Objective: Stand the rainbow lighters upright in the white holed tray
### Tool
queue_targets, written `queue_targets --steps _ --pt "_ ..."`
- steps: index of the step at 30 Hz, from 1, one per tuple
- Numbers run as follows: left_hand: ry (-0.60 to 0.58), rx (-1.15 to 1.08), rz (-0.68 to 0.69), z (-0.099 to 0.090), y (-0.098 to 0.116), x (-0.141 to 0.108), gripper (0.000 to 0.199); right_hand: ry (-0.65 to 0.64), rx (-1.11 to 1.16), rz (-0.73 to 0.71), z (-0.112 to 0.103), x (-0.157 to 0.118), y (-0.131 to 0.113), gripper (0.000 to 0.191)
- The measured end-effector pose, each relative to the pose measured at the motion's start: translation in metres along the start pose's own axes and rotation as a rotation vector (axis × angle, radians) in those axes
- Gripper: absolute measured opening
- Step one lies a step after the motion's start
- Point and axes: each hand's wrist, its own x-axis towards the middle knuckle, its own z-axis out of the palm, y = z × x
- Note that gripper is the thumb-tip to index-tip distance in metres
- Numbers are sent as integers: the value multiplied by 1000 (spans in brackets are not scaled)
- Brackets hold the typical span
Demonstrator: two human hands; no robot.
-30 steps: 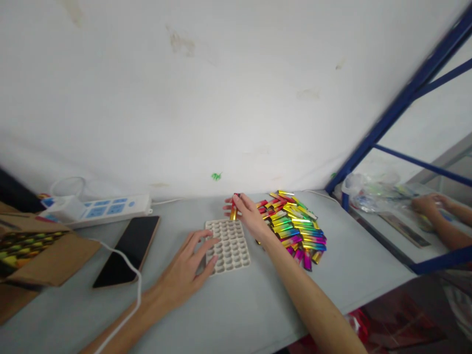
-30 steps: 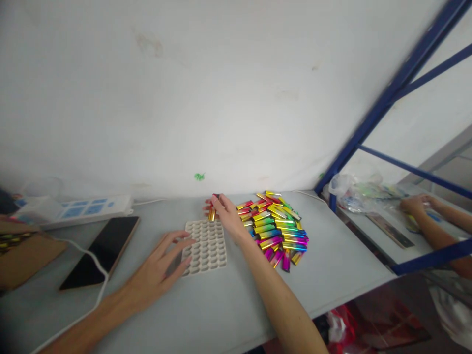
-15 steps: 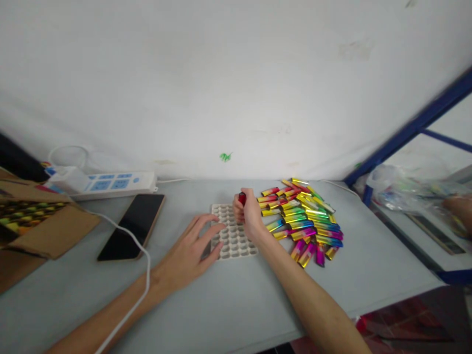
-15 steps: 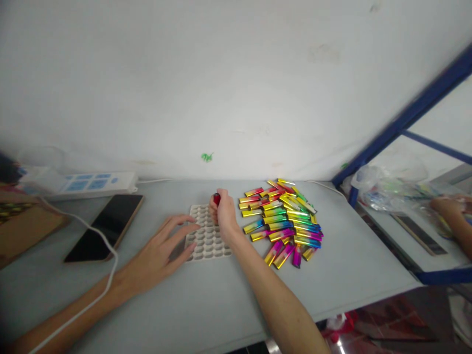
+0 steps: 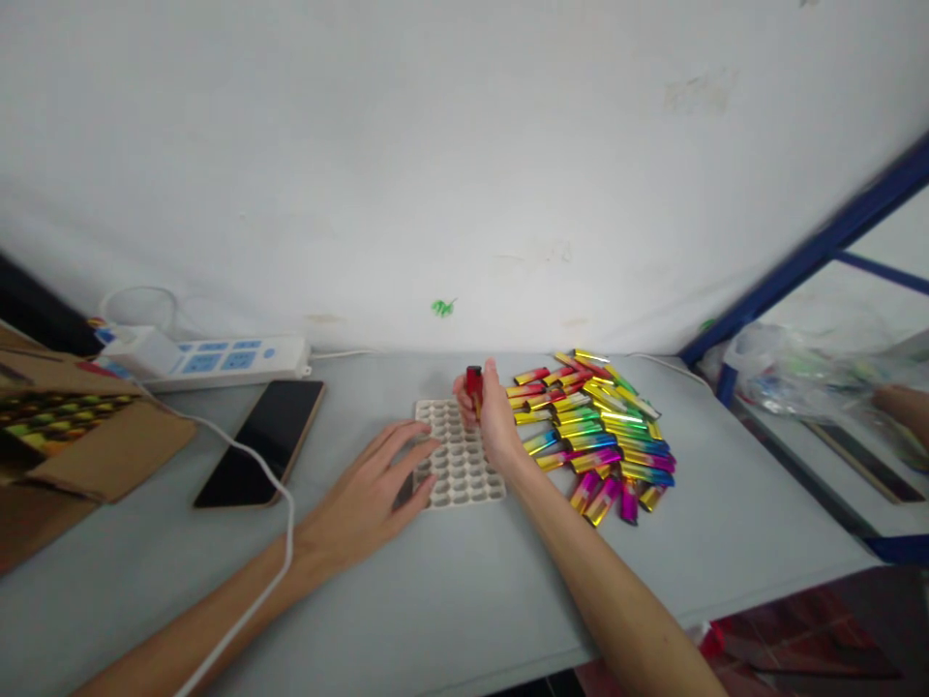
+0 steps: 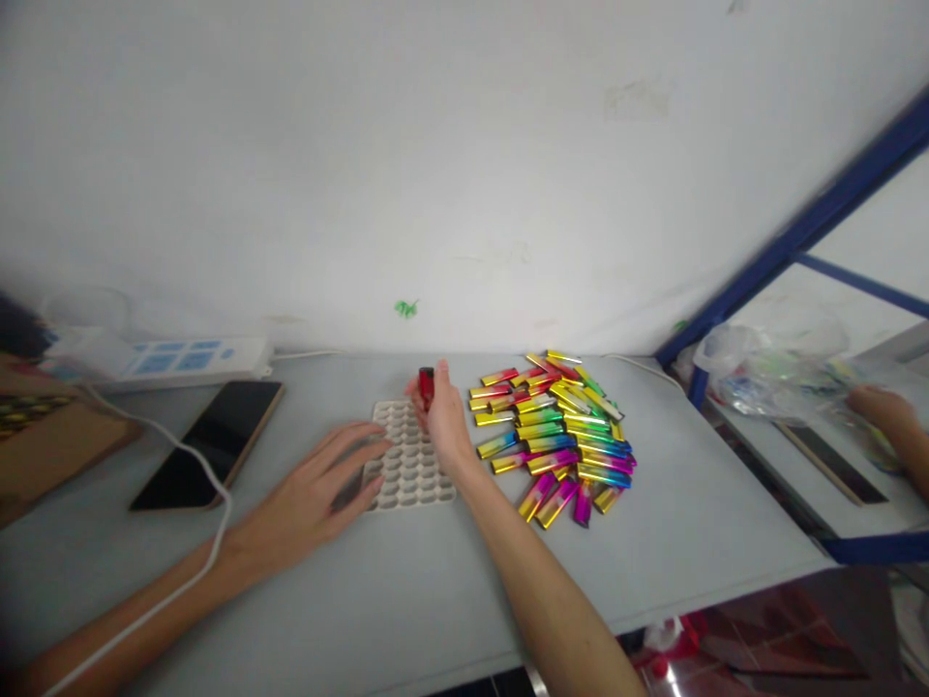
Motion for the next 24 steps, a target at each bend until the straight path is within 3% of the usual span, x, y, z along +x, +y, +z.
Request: queue_targets --steps 4,8,15,18,24 --pt "-61 71 33 0 2 -5 48 55 -60 -188 -4 2 2 61" --pt "-111 110 69 3 6 -10 62 12 -185 -303 -6 -3 0 46" --pt "-98 133 68 12 3 -14 62 -153 -103 -263 10 10 1 42" --pt "-89 119 64 13 1 -16 63 -247 -238 -312 9 18 1 39" --pt "-114 95 50 11 1 -14 62 -286 -598 -484 -6 19 0 28"
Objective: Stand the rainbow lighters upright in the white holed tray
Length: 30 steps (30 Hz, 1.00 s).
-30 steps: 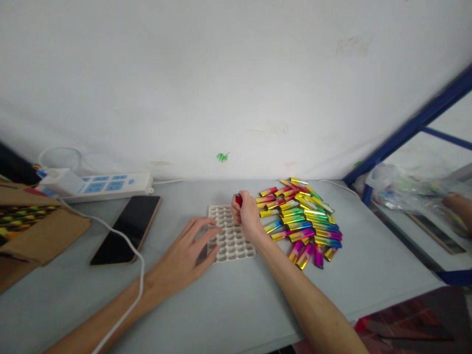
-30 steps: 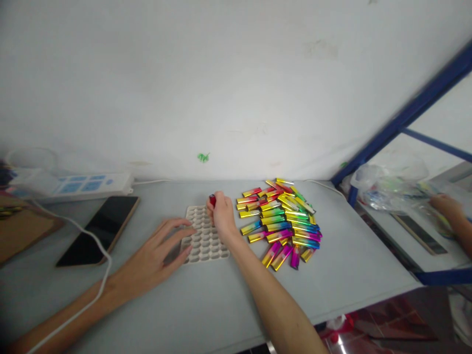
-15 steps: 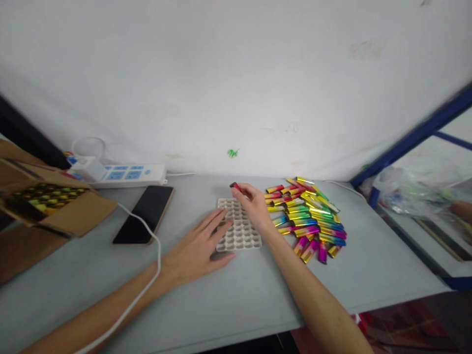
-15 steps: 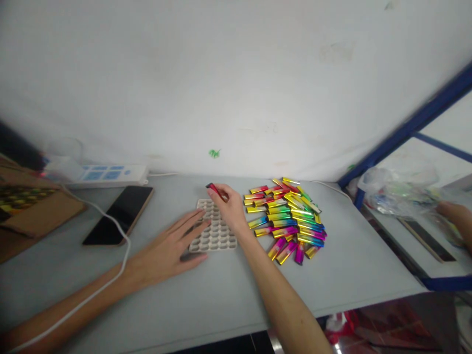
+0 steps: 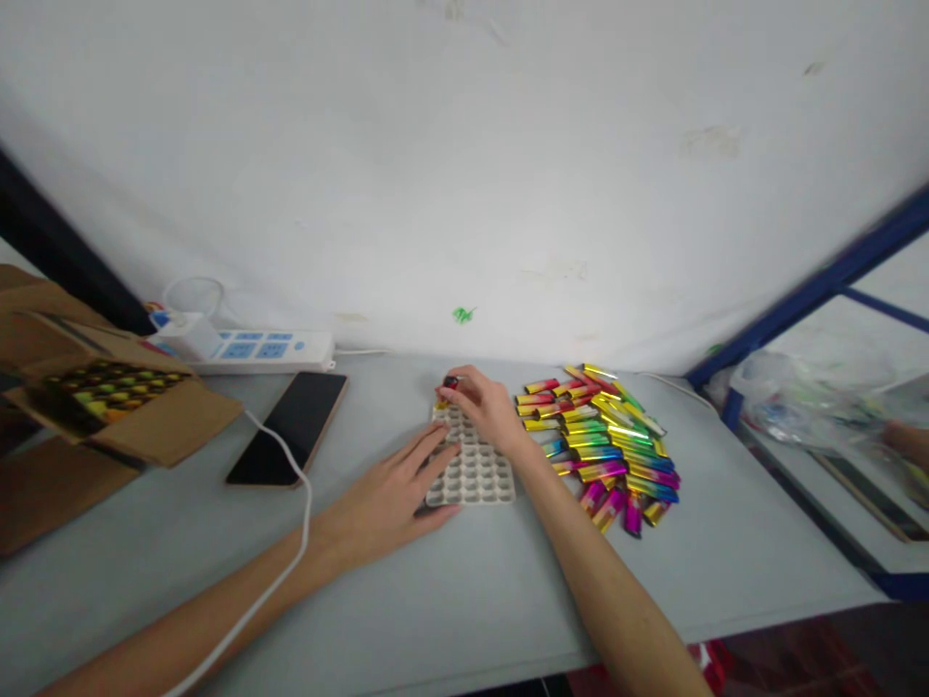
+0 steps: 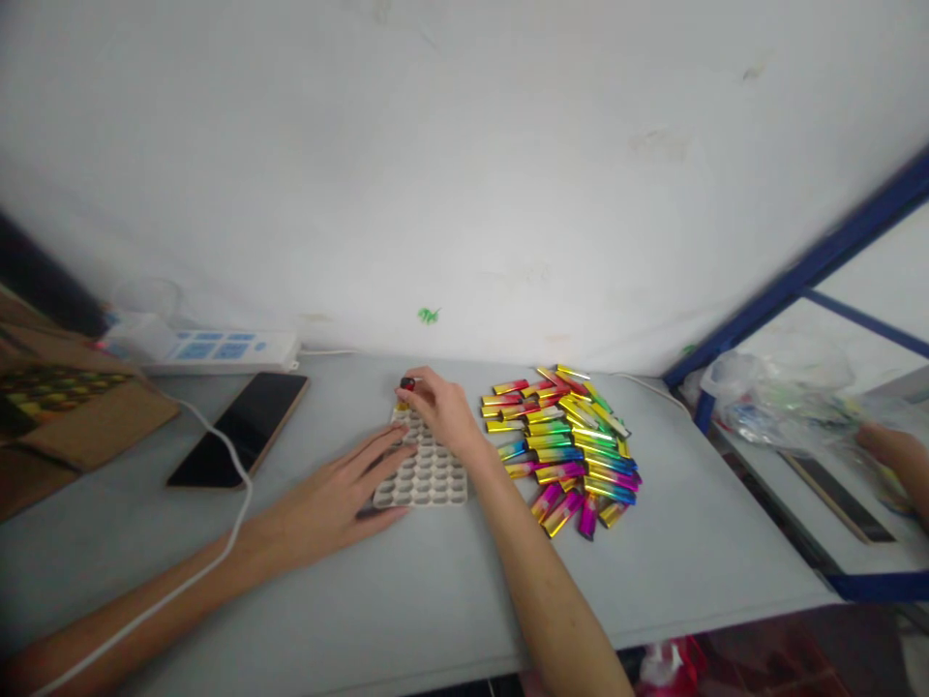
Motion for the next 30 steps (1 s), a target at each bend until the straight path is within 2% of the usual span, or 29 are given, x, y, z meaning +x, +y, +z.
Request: queue_targets --steps 3,6,9,12,14,16,19,22,25,30 --pt "-22 -10 -31 -3 0 3 58 -28 -88 -5 6 1 3 23" --pt "-5 -28 -52 -4 -1 4 59 -87 -277 20 11 2 3 21" --pt "52 -18 -39 -2 -6 5 64 -119 -451 -73 4 -2 -1 28" --pt "83 -8 -20 3 -13 5 62 -41 -555 -149 -18 -7 -4 38" --pt "101 10 10 6 -17 5 62 26 -644 -87 -41 -9 -3 35" --pt "122 30 24 9 -19 6 61 37 -779 41 -70 -9 1 33" --pt "152 43 42 12 -21 5 59 -90 -993 239 -113 -8 15 36" --pt "158 49 38 13 -23 5 59 -189 -1048 289 -143 -7 29 46" --pt "150 48 17 10 -22 5 59 -274 -1057 289 -157 -4 34 45" --pt "146 24 42 3 -19 8 57 -359 -1064 271 -162 5 28 29"
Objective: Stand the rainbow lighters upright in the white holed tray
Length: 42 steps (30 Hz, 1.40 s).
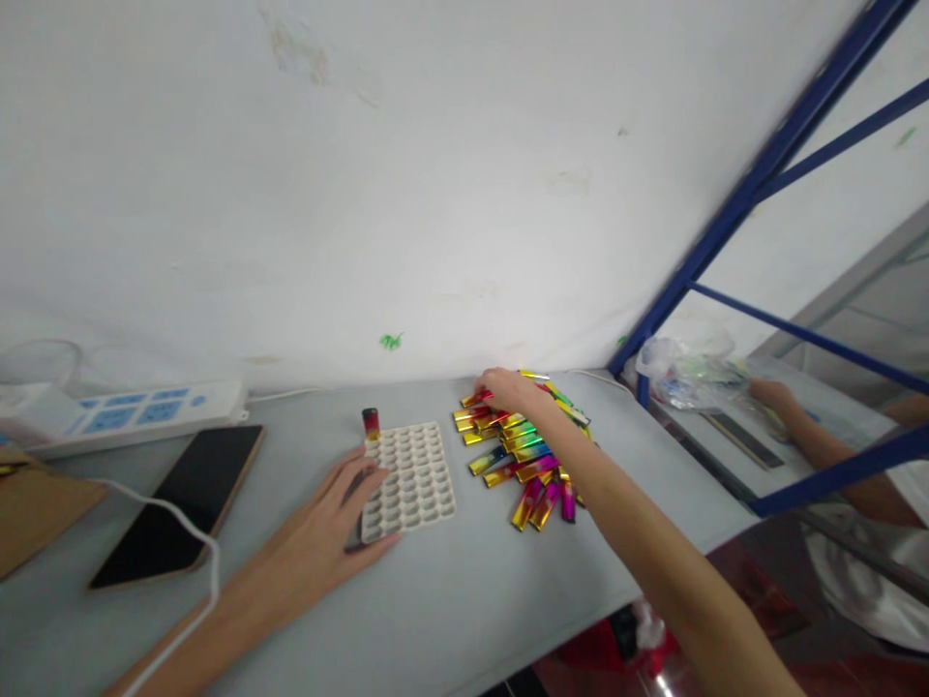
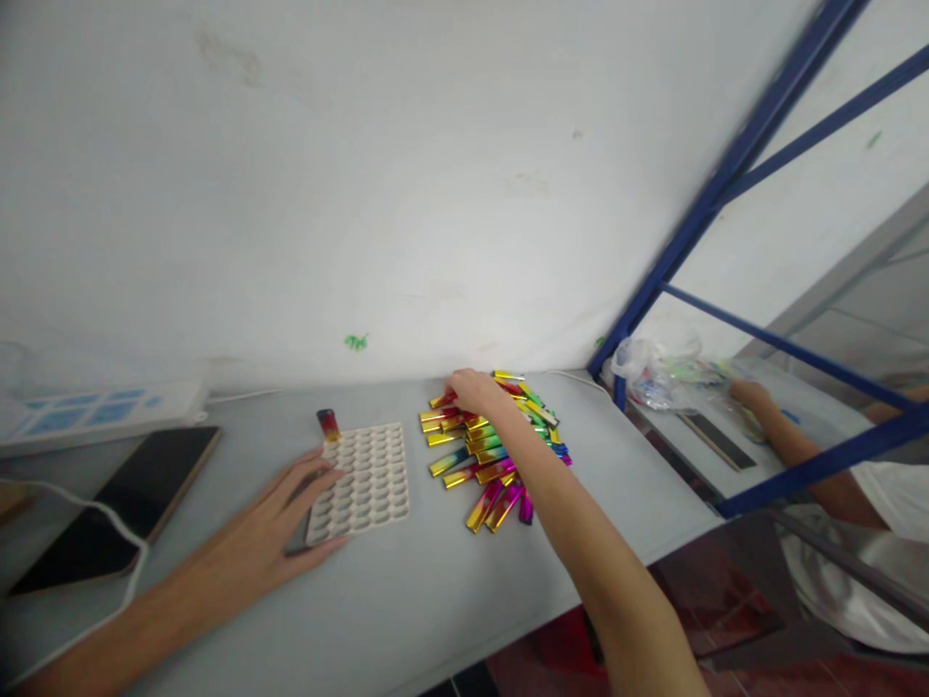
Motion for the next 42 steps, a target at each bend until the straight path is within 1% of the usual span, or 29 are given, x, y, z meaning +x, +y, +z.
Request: queue_targets --steps 4,7,9,11,13,15,16,18,20,23,25,27,29,31,35,37,40,42 --pt "-18 -3 13 -4 1 3 58 -5 22 5 -4 0 -2 17" --pt "-46 -18 -13 -4 2 3 59 33 60 32 -3 -4 -5 7" --pt "-65 -28 -46 -4 2 3 59 78 88 36 -2 -7 -10 11" --pt "-84 -37 -65 -5 4 2 60 176 162 21 1 -10 -19 17" --pt "-99 -39 -70 -5 5 2 60 354 380 -10 5 -14 -33 21" --pt "-106 -34 -71 -6 6 2 60 519 729 -42 10 -17 -51 27" --pt "-107 -32 -70 -7 6 2 60 557 909 -52 12 -19 -61 30" --pt "-106 -36 -72 -7 6 2 59 544 1200 -47 15 -21 -83 36" --pt "-104 -41 -79 -7 6 1 59 519 1427 -8 17 -21 -104 39" --pt "-100 -34 -83 -7 6 1 60 513 1725 68 21 -20 -129 43" --pt "-100 -31 -84 -7 6 1 60 486 1871 88 24 -20 -139 48" --pt "-100 -34 -87 -8 7 2 59 408 1922 77 27 -23 -145 52" --pt "-102 -37 -87 -9 8 2 60 316 1911 52 28 -26 -147 54" --pt "-104 -37 -85 -9 8 2 60 273 1897 35 27 -29 -148 55" --pt "-98 -28 -89 -8 8 1 61 243 1909 46 26 -31 -151 57" --pt "-99 -23 -90 -7 8 0 61 222 1885 80 26 -30 -154 56" --pt "-100 -33 -89 -6 7 0 61 222 1778 171 31 -29 -157 55" --pt "-100 -45 -94 -7 8 1 60 243 1685 217 35 -28 -160 59"
